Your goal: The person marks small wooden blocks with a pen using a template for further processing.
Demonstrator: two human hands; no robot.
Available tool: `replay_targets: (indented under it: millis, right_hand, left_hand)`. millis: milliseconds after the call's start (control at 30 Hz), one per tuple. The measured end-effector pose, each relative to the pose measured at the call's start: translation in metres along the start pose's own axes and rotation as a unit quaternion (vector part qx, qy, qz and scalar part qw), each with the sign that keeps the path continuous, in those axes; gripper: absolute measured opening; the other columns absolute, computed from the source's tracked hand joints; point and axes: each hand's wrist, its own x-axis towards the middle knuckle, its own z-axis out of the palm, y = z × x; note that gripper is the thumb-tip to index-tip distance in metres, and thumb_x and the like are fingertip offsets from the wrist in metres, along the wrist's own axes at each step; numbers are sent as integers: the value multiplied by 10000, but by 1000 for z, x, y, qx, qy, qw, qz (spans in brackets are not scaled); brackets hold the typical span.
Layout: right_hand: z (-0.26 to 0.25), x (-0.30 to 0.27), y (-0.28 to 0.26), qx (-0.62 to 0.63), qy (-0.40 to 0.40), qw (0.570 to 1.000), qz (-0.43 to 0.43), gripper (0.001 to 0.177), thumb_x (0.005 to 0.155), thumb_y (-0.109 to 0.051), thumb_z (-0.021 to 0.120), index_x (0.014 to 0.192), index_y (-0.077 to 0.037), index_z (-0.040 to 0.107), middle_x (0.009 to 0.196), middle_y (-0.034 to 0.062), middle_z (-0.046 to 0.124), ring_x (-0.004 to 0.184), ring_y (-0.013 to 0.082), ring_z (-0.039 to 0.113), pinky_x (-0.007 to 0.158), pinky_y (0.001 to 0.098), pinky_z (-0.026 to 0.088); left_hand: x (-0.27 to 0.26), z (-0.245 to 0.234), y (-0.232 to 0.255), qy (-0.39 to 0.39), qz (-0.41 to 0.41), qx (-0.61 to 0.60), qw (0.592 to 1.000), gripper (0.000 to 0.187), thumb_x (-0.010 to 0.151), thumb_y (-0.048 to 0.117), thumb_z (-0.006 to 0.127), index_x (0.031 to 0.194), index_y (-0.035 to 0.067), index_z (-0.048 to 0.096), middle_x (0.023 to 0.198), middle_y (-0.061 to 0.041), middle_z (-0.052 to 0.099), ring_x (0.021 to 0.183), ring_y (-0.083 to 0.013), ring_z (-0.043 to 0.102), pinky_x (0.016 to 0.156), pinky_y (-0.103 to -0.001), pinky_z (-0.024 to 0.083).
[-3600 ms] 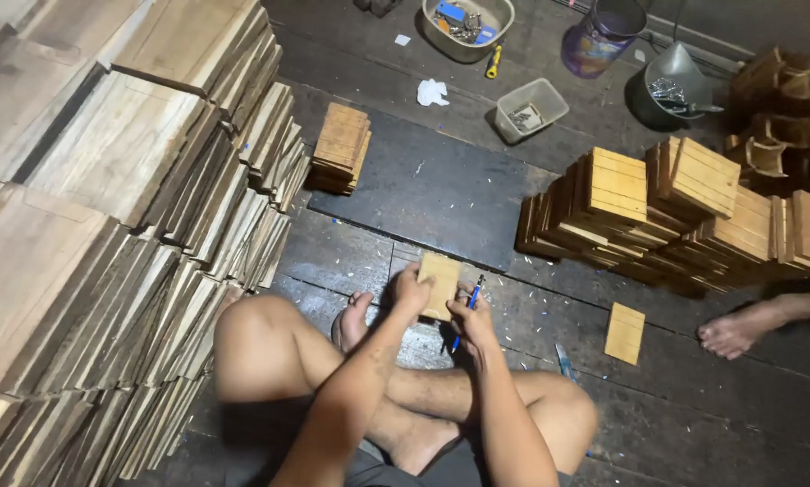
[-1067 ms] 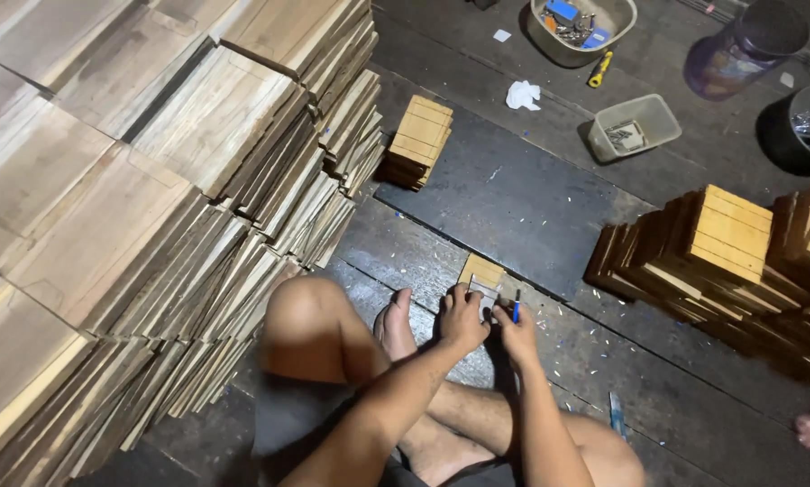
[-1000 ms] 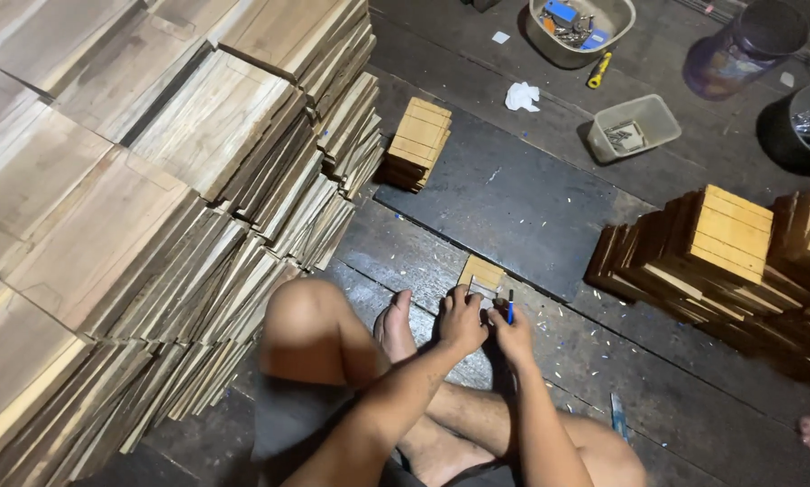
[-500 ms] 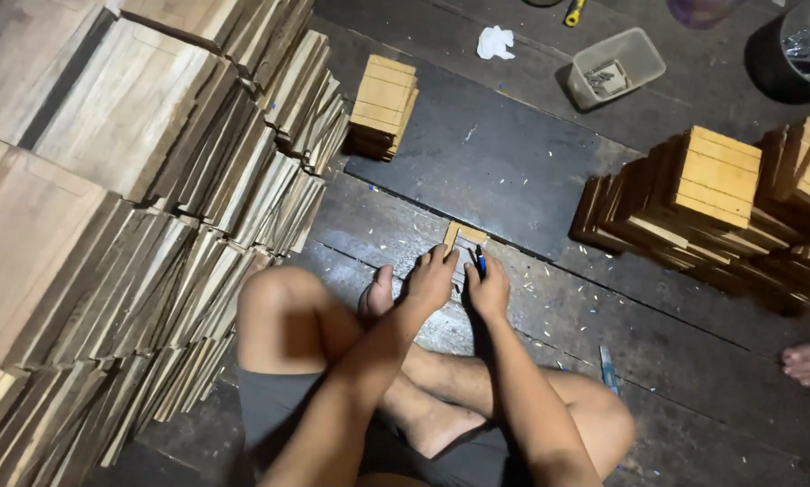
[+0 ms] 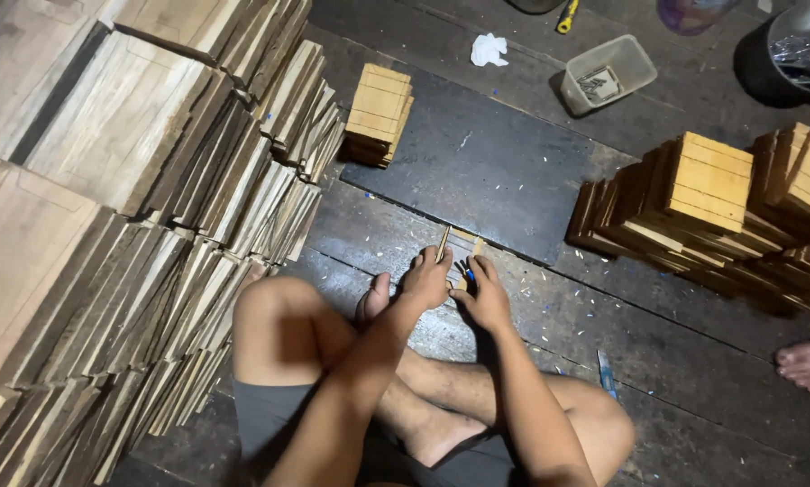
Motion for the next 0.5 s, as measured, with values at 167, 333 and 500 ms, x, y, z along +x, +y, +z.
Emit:
replay_targets:
  millis: [167, 333, 500]
  right_hand:
    - [7, 3, 11, -8, 10, 1000, 1, 811, 798, -339, 847, 1506, -136, 506, 1577, 77, 433, 1396, 366, 498, 1143, 511, 455]
    - [8, 1, 12, -2, 21, 1000, -10, 808, 798, -320, 845, 1502, -114, 505, 1558, 99, 454, 1394, 378, 497, 1140, 513, 456]
    - [10, 0, 9, -17, 20, 1000, -4, 831, 792, -336, 840, 1511, -111, 490, 1574, 90, 437, 1399, 384, 489, 1139, 533, 455]
  left_hand:
    - [-16, -23, 10, -37, 15, -9, 999, 778, 891, 62, 678, 1599, 121, 362, 1522, -149, 307, 1309, -449, 454, 1088, -555, 492]
    - [2, -2, -7, -49, 25, 4, 998, 773, 901, 92, 666, 1605, 192, 362, 1414, -87, 378, 1281, -382, 470, 1050, -519, 513]
    - [3, -8, -4, -92, 32, 60, 993, 803, 928, 122, 630, 1644, 178, 270, 1372, -96, 388, 1289, -360, 445, 1028, -531, 506]
